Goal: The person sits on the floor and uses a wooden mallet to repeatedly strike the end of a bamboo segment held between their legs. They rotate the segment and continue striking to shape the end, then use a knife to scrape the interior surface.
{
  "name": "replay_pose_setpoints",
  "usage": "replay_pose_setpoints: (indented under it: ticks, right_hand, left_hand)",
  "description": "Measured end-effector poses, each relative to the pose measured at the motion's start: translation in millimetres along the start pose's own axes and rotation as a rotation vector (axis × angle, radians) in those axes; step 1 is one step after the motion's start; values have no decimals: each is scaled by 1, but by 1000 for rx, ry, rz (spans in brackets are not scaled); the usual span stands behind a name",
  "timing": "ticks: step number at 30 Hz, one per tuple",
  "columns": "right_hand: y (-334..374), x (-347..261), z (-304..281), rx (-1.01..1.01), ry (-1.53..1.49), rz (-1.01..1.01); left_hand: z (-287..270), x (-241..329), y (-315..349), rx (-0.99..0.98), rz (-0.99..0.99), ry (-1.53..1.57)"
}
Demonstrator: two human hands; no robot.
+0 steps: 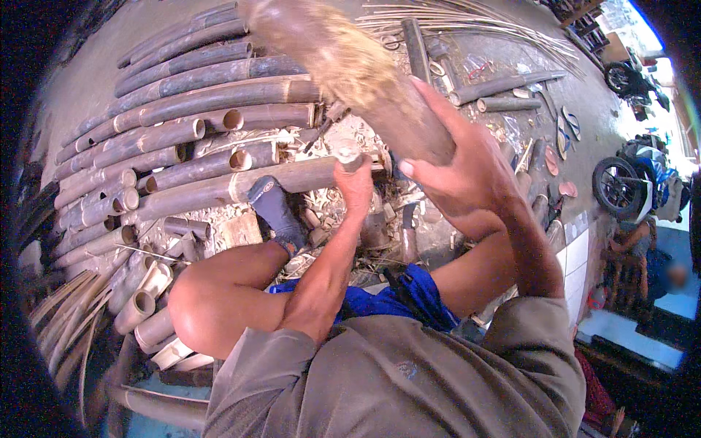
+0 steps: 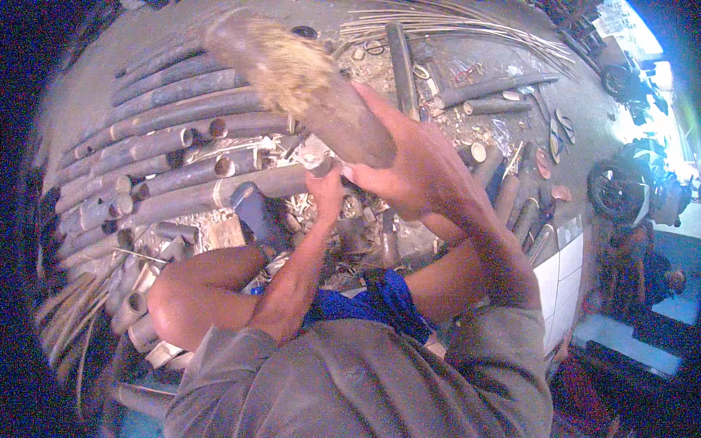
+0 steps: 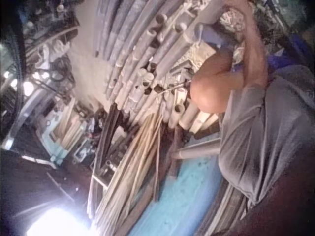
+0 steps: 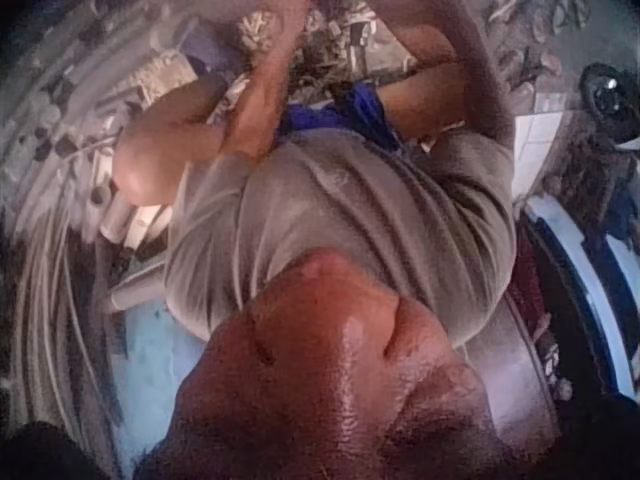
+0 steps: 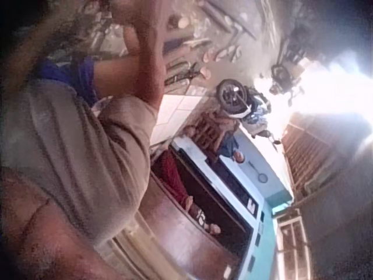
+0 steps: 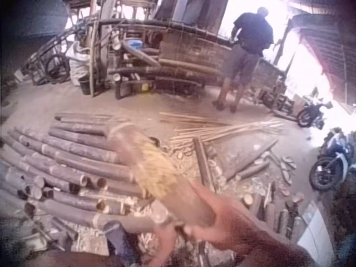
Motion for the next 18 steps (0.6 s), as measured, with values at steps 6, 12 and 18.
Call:
replay_pose_setpoints:
  ticks: [6, 12, 18]
  right_hand:
    - [44, 23, 7, 93, -245, 162]
    - [110, 61, 20, 320, -428, 204]
    - [185, 104, 21, 758, -381, 336]
  left_hand:
    - [-31, -33, -40, 11, -2, -131]
    - [91, 25, 67, -295, -113, -22]
    - [125, 20, 95, -698, 216, -430]
Point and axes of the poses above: each hand's wrist, its own y-axis away from the middle knuckle, its own z-axis out of the palm, x = y × z, the point moved 4 cm from there along -y, towards the middle knuckle, and after that the axes turned 10 degrees about y, right-handed, at the moved point
